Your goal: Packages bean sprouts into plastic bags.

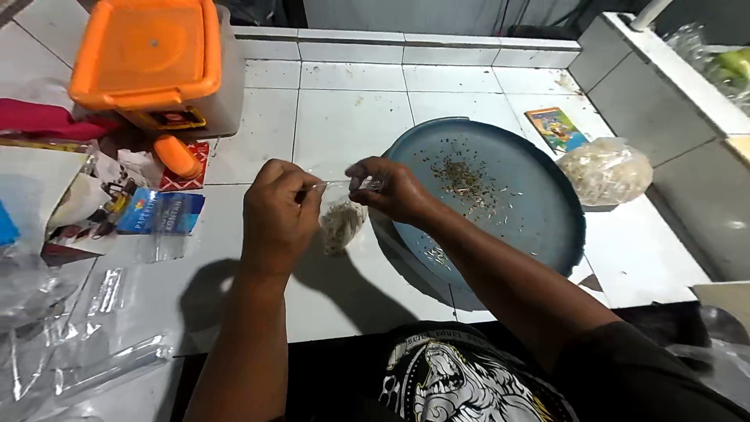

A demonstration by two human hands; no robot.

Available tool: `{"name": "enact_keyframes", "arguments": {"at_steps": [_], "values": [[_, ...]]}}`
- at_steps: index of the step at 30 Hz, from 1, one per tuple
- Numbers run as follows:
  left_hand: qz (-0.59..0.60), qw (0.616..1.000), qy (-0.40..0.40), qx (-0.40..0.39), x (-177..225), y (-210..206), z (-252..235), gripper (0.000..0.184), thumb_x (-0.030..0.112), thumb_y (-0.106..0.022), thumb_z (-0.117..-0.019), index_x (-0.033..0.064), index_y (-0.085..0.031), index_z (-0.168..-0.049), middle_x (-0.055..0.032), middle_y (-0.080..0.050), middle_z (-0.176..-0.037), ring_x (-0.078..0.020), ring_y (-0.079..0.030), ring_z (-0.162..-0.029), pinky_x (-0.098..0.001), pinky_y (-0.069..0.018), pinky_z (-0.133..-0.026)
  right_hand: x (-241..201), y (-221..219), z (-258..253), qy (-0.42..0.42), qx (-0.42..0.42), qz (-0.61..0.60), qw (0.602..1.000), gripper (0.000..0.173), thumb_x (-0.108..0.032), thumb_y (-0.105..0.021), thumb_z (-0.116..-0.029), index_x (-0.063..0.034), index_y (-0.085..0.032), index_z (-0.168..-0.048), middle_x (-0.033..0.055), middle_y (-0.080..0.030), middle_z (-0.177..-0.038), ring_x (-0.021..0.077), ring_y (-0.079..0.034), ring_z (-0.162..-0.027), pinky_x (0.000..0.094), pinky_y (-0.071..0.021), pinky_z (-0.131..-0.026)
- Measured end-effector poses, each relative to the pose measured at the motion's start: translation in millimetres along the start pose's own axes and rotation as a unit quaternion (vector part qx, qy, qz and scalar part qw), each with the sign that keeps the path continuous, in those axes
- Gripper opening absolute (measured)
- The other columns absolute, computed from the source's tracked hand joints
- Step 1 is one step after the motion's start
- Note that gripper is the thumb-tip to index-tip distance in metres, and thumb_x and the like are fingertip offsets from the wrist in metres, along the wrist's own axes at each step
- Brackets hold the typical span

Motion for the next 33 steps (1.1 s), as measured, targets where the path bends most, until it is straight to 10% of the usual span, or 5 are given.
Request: {"name": "enact_keyframes", "arguments": {"at_steps": [6,9,13,17,33], "values": [[0.111,0.992,-0.006,0.052,27.9,-29.8,13.8,0.023,0.009,-0.066,-0.0961,-0.0002,-0.067,-0.117,-0.0121,-0.065,-0.113,-0.0144,-0.068,-0.093,-0.0309,-0.0618,-0.082,-21.3,-1.3,2.1,-0.01,-0.054,0.083,0.995,0.07,-0.011,-0.074,-0.0925,-0.0143,-0.043,-0.156,0.0101,-0.07,-0.095,0.0203,-0.068,-0.078,0.0427,-0.0606,-0.075],[0.27,0.941,0.125,0.159,41.4,-57.6,67.0,0.02,0.018,-0.048,-0.1083,0.0037,-0.06,-0.115,-0.0048,-0.065,-0.094,-0.0153,-0.065,-0.075,-0.0335,-0.059,-0.066,-17.7,11.1,18.9,0.029,-0.06,0.16,0.985,0.025,-0.017,-0.068,-0.0976,-0.0161,-0.075,-0.121,0.006,-0.071,-0.098,0.0175,-0.068,-0.086,0.0402,-0.0598,-0.08],[0.617,0.643,0.453,-0.025,57.4,-118.1,111.4,0.099,0.075,0.002,-0.0964,0.0054,-0.065,-0.117,-0.0135,-0.073,-0.092,-0.0258,-0.072,-0.082,-0.0444,-0.0611,-0.075,-23.2,19.7,63.2,0.062,-0.032,0.198,0.978,0.015,-0.012,-0.067,-0.0963,-0.0117,-0.079,-0.106,0.0045,-0.071,-0.098,0.0138,-0.068,-0.085,0.0335,-0.0604,-0.077],[0.704,0.473,0.529,0.01,59.8,-139.5,101.7,0.095,0.084,-0.014,-0.0923,0.0088,-0.058,-0.129,-0.0165,-0.071,-0.11,-0.0297,-0.071,-0.099,-0.0501,-0.06,-0.085,-19.2,7.5,117.9,0.07,0.0,0.201,0.977,0.018,-0.009,-0.069,-0.0932,-0.0108,-0.079,-0.108,0.008,-0.073,-0.101,0.0179,-0.07,-0.094,0.0359,-0.0609,-0.083],[0.521,0.723,0.453,0.036,40.7,-153.2,99.1,0.035,0.026,-0.045,-0.1103,0.004,-0.065,-0.093,-0.0061,-0.065,-0.084,-0.0165,-0.064,-0.077,-0.0354,-0.0577,-0.075,-1.2,-23.5,147.2,-0.271,-0.064,0.212,0.937,0.022,-0.018,-0.061,-0.0975,-0.009,-0.075,-0.113,0.0109,-0.072,-0.105,0.0256,-0.071,-0.097,0.0465,-0.0586,-0.088]]}}
Point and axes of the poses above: each hand's wrist, its own z-axis away from the middle knuckle, its own y-axis out of the back of the hand, x = y × z, the point moved 2 cm from there along -z, towards the middle knuckle
